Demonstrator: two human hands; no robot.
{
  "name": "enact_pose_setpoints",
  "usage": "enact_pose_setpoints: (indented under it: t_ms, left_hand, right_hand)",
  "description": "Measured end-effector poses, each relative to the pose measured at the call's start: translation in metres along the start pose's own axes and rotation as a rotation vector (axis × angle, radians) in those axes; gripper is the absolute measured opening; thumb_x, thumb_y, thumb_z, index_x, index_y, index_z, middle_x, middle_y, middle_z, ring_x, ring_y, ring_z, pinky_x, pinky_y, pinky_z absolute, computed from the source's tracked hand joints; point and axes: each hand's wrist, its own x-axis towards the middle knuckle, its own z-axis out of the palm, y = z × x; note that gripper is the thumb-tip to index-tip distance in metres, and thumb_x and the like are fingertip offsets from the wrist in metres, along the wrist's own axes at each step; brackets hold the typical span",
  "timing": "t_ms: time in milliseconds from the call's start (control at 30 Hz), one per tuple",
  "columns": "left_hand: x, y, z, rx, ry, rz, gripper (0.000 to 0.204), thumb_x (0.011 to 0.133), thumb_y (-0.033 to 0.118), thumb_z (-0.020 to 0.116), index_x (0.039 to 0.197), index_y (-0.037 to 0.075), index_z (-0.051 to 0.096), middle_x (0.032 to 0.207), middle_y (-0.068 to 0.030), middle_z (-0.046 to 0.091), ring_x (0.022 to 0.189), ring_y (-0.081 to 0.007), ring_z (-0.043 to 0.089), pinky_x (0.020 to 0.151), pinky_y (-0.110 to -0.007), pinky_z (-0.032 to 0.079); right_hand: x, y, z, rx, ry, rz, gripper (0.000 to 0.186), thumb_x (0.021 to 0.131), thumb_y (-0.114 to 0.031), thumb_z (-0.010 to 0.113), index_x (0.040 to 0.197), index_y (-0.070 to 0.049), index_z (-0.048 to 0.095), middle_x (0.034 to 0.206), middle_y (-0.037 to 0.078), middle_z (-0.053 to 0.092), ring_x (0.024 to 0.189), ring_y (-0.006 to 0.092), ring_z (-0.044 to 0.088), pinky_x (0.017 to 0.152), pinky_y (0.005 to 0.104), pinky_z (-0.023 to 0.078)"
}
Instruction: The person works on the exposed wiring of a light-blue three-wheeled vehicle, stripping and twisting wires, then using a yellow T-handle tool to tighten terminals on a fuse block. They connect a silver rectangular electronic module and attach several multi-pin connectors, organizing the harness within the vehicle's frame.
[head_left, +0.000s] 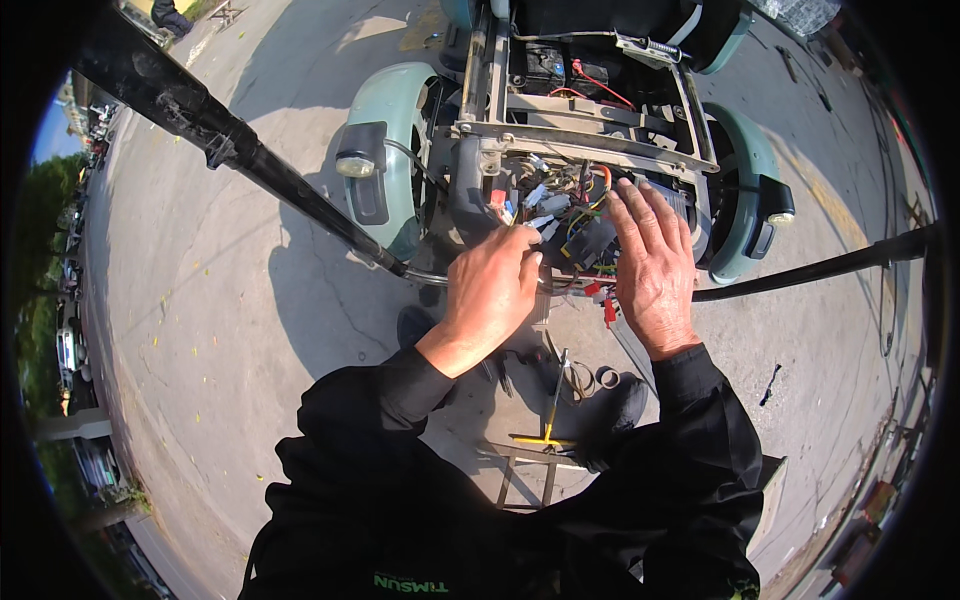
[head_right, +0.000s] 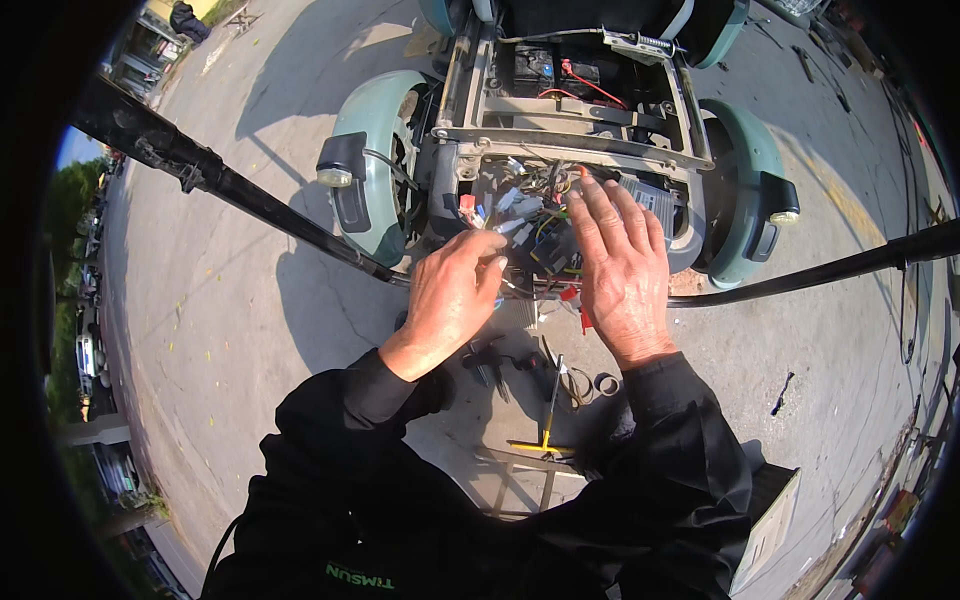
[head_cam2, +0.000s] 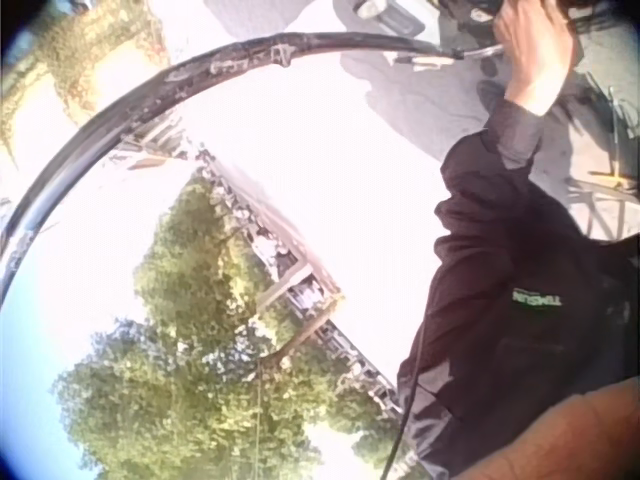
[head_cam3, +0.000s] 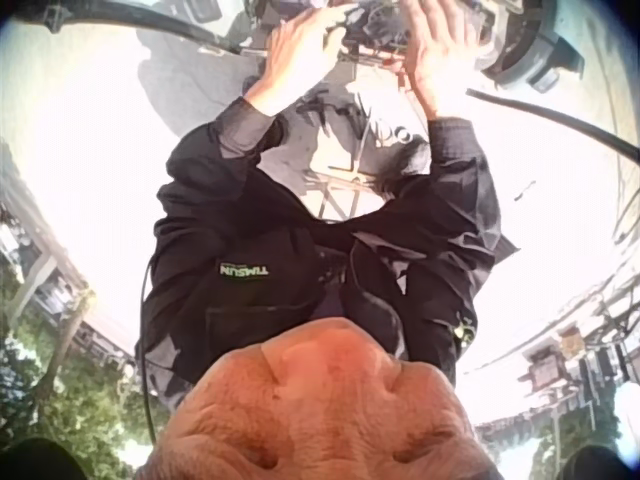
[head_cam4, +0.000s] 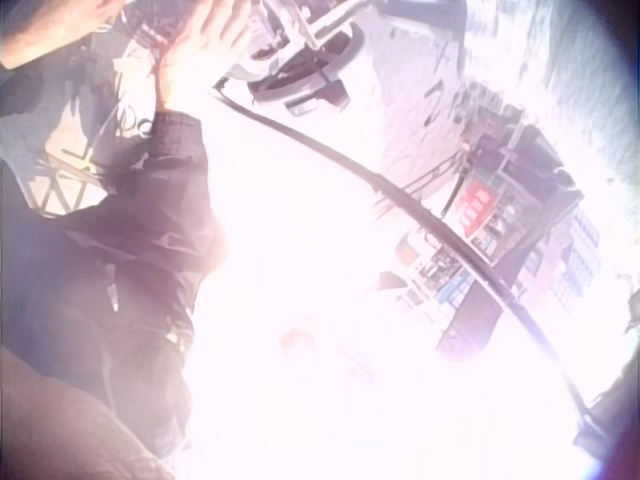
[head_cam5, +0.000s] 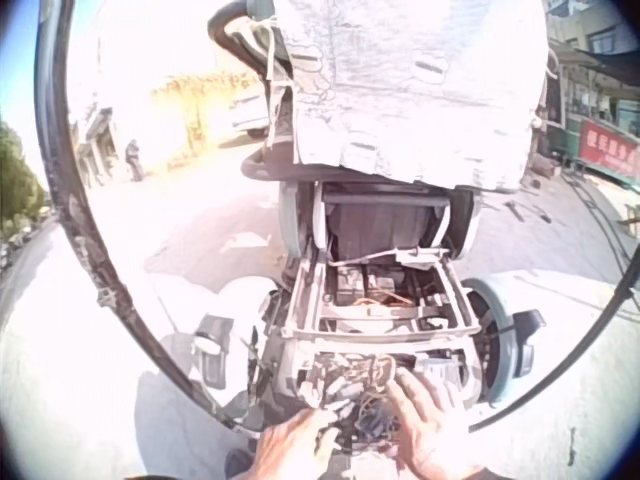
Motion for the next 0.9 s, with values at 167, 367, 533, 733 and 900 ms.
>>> enact_pose_setpoints:
  t_ms: [167,367,533,733,900]
  left_hand:
    - [0.021,-0.015,0.007,0.249,-0.068,-0.052,0.023,0.089,0.014,0.072,0.107,0.004,0.063,0.094,-0.0152,0.070,0.086,-0.0386,0.071,0.073,-0.050,0.055]
    - [0.026,-0.038,0.015,0.072,-0.234,-0.218,0.029,0.092,0.022,0.070,0.113,0.002,0.068,0.095,-0.0202,0.074,0.090,-0.0390,0.073,0.078,-0.049,0.056]
    - [0.027,-0.039,0.013,-0.436,-0.386,-0.487,0.029,0.097,0.018,0.067,0.115,-0.004,0.067,0.100,-0.0116,0.073,0.085,-0.0186,0.067,0.075,-0.034,0.053]
    - [0.004,-0.030,-0.012,-0.383,-0.378,-0.423,0.035,0.097,0.017,0.062,0.124,-0.005,0.063,0.116,-0.0214,0.073,0.103,-0.0310,0.073,0.091,-0.039,0.055]
    - [-0.008,-0.031,-0.006,-0.303,-0.469,-0.371,0.031,0.097,0.008,0.058,0.125,-0.005,0.062,0.117,-0.0187,0.072,0.103,-0.0250,0.071,0.088,-0.036,0.056]
  right_hand:
    - [-0.012,-0.039,0.018,-0.061,-0.291,-0.297,0.035,0.091,-0.019,0.059,0.120,-0.005,0.070,0.135,0.009,0.064,0.138,0.0244,0.050,0.119,0.0478,0.036]
    - [-0.045,-0.062,0.027,-0.240,-0.397,-0.206,0.035,0.089,-0.015,0.056,0.114,0.005,0.070,0.130,0.015,0.064,0.135,0.0273,0.049,0.116,0.0455,0.038]
    - [-0.027,-0.066,0.024,0.195,-0.360,0.114,0.030,0.087,-0.010,0.058,0.111,0.002,0.072,0.113,0.016,0.071,0.127,0.0297,0.057,0.107,0.0423,0.045]
    - [-0.023,-0.091,0.036,1.079,-0.290,0.779,0.048,0.106,-0.030,0.058,0.132,0.009,0.059,0.110,0.015,0.074,0.098,0.0208,0.072,0.083,0.0327,0.055]
    - [-0.035,-0.121,0.073,1.647,0.000,1.225,0.029,0.108,-0.024,0.056,0.119,0.000,0.068,0.104,0.009,0.073,0.091,0.0144,0.069,0.080,0.0279,0.053]
